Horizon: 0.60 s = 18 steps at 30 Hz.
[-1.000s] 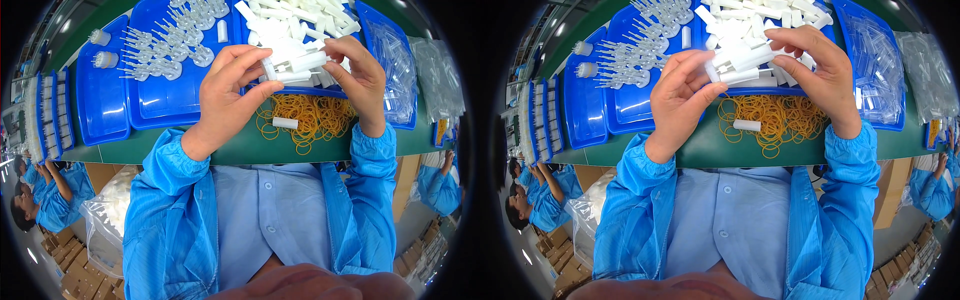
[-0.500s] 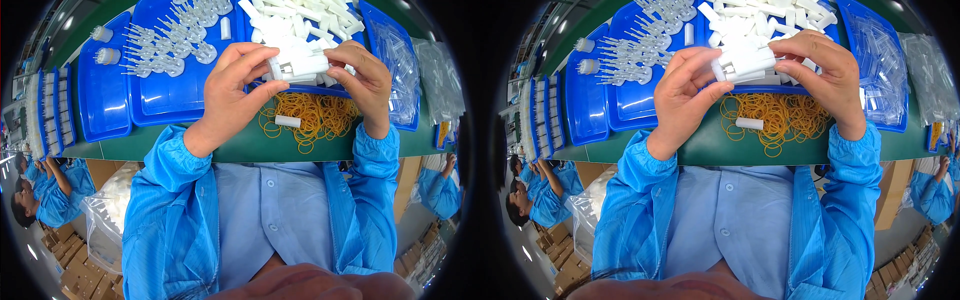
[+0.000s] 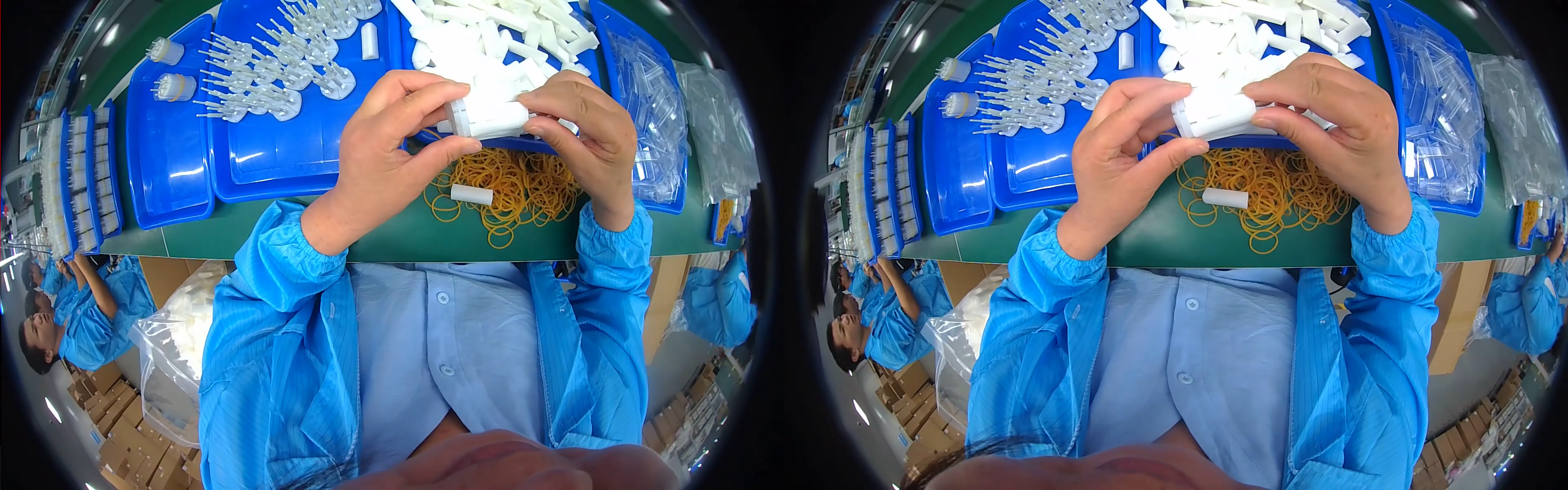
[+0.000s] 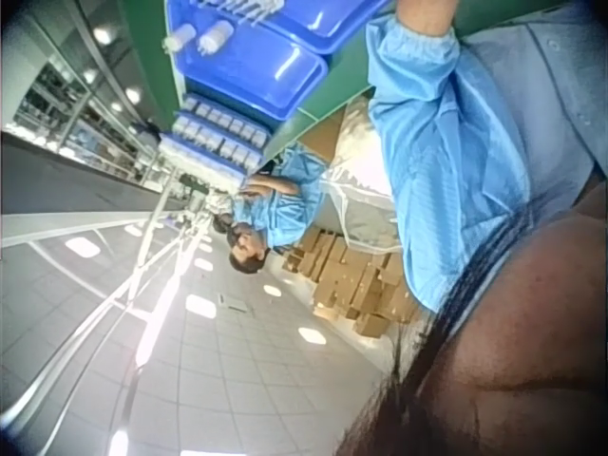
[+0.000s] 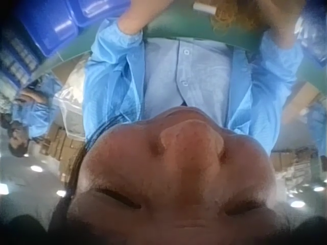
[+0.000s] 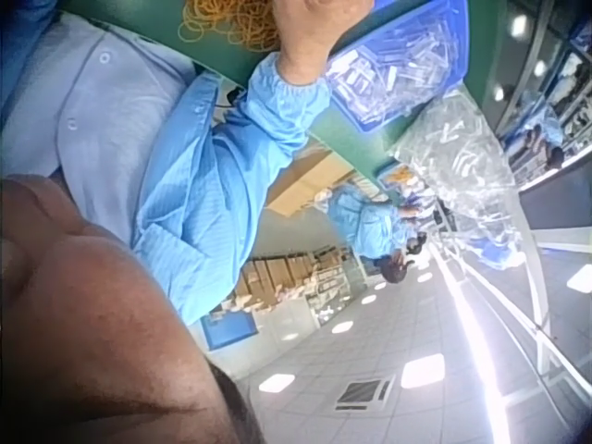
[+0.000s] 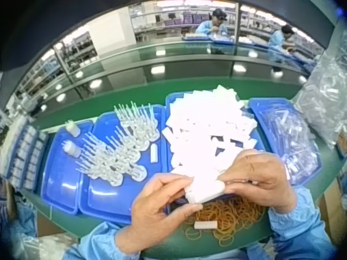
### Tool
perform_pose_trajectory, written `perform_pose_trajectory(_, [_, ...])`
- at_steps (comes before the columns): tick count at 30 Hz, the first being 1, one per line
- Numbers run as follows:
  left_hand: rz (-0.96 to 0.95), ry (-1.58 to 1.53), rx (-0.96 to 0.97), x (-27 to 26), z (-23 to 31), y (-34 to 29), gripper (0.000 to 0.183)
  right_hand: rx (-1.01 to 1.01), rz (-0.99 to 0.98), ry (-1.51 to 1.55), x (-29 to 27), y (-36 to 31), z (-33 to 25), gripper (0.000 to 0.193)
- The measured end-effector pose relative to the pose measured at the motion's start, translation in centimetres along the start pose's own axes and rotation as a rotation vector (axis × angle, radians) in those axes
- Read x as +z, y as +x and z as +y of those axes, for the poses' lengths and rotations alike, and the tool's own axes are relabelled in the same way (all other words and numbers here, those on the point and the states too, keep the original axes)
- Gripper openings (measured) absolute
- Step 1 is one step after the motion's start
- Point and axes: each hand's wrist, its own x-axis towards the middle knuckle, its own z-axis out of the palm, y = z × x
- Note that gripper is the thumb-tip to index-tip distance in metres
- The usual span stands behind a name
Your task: The person assembles white plastic components into a white cylindrical holder by hand, then secures the components with a rubber band.
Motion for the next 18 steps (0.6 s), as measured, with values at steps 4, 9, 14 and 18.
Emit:
perform_pose_trajectory(4, [0.0, -0.074, -0.001, -0.1, 0.0, 0.1, 0.041, -0.016, 0.005, -0.015, 0.1, 0.1, 0.0, 0.021])
perform_pose_trajectory(9, [-0.012, -0.017, 0.029, -0.2, -0.1, 0.2, 0.037, -0.022, 0.032, -0.102, 0.0, -0.1, -0.3, 0.025])
perform_pose_trajectory(14, [0.038, -0.176, 0.04, 0.3, -0.4, 0.2, 0.036, -0.028, 0.081, -0.103, 0.6, 0.0, -0.8, 0.026])
perform_pose_trajectory(18, [0.021, -0.558, -0.248, -0.1, 0.0, 0.4, 0.035, -0.067, 0.223, -0.205, -1.2, -0.2, 0.4, 0.023])
